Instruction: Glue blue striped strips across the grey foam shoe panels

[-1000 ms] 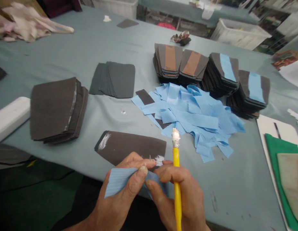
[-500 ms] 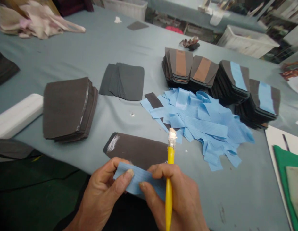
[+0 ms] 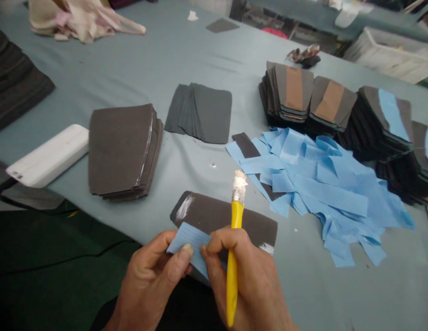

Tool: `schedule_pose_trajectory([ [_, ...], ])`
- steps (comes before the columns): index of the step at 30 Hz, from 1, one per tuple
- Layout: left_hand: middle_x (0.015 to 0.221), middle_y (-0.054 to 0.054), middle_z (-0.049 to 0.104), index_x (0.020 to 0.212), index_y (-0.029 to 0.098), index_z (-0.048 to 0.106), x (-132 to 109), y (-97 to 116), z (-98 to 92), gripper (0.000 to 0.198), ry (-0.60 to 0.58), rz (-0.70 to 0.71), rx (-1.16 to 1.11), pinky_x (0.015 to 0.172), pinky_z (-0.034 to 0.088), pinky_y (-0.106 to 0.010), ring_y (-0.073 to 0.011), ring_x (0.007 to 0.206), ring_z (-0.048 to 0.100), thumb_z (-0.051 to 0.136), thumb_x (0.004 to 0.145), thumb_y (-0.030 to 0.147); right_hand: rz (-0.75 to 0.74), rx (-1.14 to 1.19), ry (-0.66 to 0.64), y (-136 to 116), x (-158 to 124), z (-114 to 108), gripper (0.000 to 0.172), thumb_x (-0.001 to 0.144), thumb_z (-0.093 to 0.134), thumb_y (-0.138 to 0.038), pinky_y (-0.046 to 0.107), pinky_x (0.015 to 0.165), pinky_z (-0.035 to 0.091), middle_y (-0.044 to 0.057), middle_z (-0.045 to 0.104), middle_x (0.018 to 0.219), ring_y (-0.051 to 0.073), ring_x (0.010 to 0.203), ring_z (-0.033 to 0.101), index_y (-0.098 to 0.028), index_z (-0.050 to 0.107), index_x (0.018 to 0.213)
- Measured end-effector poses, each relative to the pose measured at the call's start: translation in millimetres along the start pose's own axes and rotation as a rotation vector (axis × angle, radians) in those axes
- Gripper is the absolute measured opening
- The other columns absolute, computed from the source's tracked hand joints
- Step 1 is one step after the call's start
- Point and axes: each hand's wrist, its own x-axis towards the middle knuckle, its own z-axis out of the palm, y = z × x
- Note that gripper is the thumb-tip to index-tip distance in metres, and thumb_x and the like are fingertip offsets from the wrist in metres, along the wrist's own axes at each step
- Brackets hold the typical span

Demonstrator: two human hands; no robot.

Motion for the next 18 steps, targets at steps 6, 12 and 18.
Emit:
schedule_pose_trajectory([
  [6,0.108,0.000,0.080,0.117,0.021,0.070,1.4,-12.7,-27.1,0.019,0.078,0.585,0.596,0.092,0.058,-0.025,-0.0136,0.095,0.075,0.062,0.101,0.015,0.062,0.003,-0.023,11.7,16.4,11.8,0.016,0.103,0.060,-0.018,0.013,0.061,0.053,-0.008,0.068,0.083,0.009,0.072,0.072,-0.031,0.050,0.101],
  [12,0.118,-0.006,0.079,0.122,0.017,0.069,1.4,-20.5,-35.5,0.021,0.040,0.630,0.863,0.095,0.056,-0.040,-0.0234,0.104,0.070,0.063,0.102,0.020,0.106,-0.010,-0.061,22.6,28.6,21.4,0.017,0.102,0.063,-0.018,0.015,0.058,0.050,-0.008,0.066,0.078,0.009,0.066,0.067,-0.030,0.051,0.101],
  [18,0.117,-0.004,0.079,0.119,0.018,0.070,2.1,-21.9,-36.7,0.019,0.030,0.610,0.832,0.094,0.053,-0.038,-0.0221,0.102,0.068,0.064,0.102,0.017,0.144,0.019,-0.108,21.7,31.8,21.8,0.016,0.101,0.064,-0.017,0.016,0.061,0.051,-0.008,0.068,0.081,0.009,0.063,0.065,-0.029,0.052,0.100],
])
